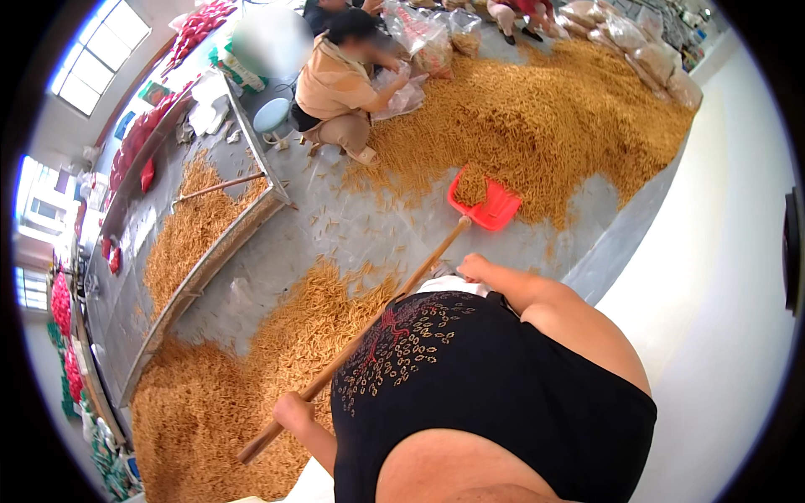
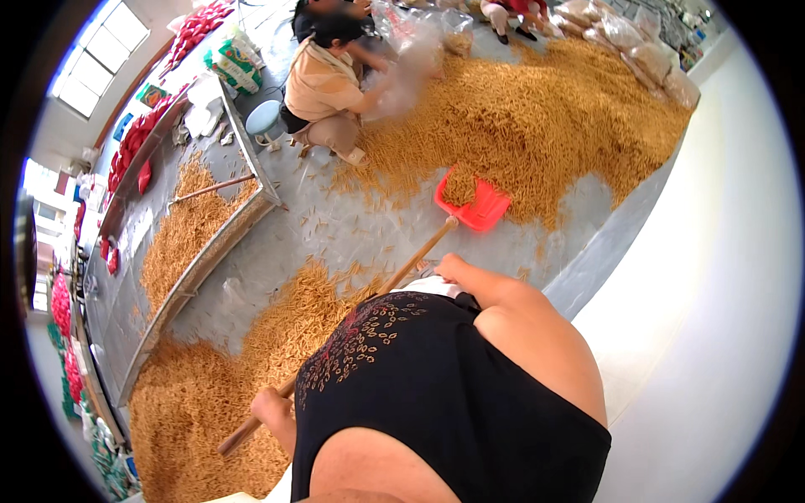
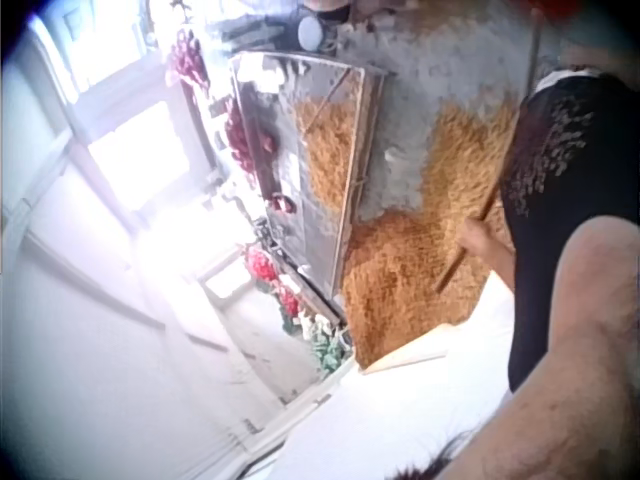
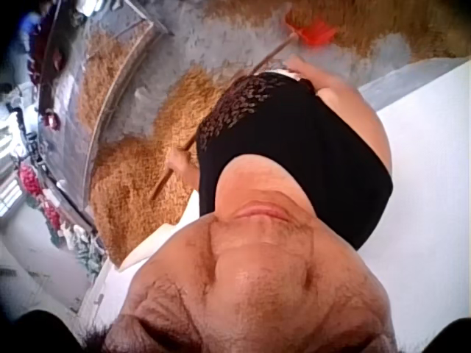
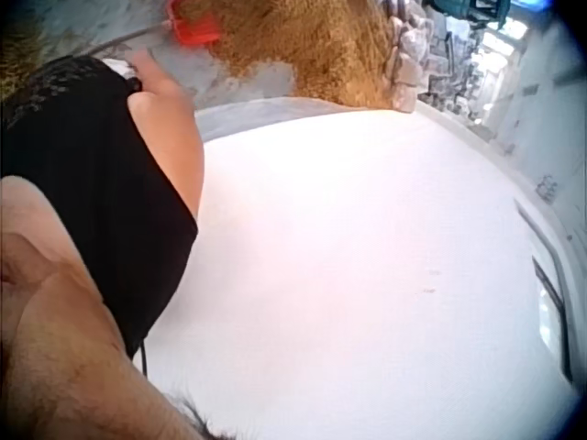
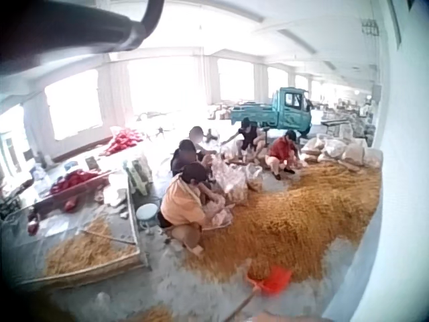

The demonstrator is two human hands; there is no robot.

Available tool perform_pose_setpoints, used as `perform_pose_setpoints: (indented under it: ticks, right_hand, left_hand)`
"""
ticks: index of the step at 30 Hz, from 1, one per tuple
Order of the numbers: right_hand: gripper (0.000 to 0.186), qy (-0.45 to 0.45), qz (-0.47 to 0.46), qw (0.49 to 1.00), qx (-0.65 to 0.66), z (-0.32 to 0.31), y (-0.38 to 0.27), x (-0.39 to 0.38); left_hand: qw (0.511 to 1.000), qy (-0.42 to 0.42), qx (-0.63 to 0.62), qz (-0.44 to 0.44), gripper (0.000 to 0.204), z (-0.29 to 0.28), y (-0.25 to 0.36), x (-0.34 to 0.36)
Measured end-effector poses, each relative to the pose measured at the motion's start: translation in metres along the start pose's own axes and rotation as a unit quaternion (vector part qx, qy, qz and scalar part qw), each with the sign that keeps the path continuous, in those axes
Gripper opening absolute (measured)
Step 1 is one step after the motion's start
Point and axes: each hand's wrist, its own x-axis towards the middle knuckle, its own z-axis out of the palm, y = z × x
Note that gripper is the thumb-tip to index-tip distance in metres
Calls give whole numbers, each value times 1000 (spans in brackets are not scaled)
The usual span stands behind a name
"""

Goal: The person uses a red shovel to gather and move a large pile of grain on the floor. Other people in the background are seen bagging the grain into plastic bags.

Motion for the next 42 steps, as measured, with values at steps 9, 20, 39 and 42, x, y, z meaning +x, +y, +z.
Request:
perform_pose_setpoints:
  ticks: [9, 20, 39, 42]
  right_hand:
    - [94, -242, 136, 873, 401, 94, -150, -46]
    - [28, 24, 28, 789, 614, 30, -169, -1]
    - [8, 21, 276, 732, 622, 54, -19, 153]
    - [7, -32, 295, 741, 603, 60, -40, 143]
  left_hand:
    - [984, 168, 47, 39, 16, -192, -55, -92]
    - [967, 227, 81, 81, 10, -297, 62, -54]
    - [994, -11, 19, 111, 19, -11, 78, -35]
    - [990, 66, 13, 127, 23, -14, 64, -31]
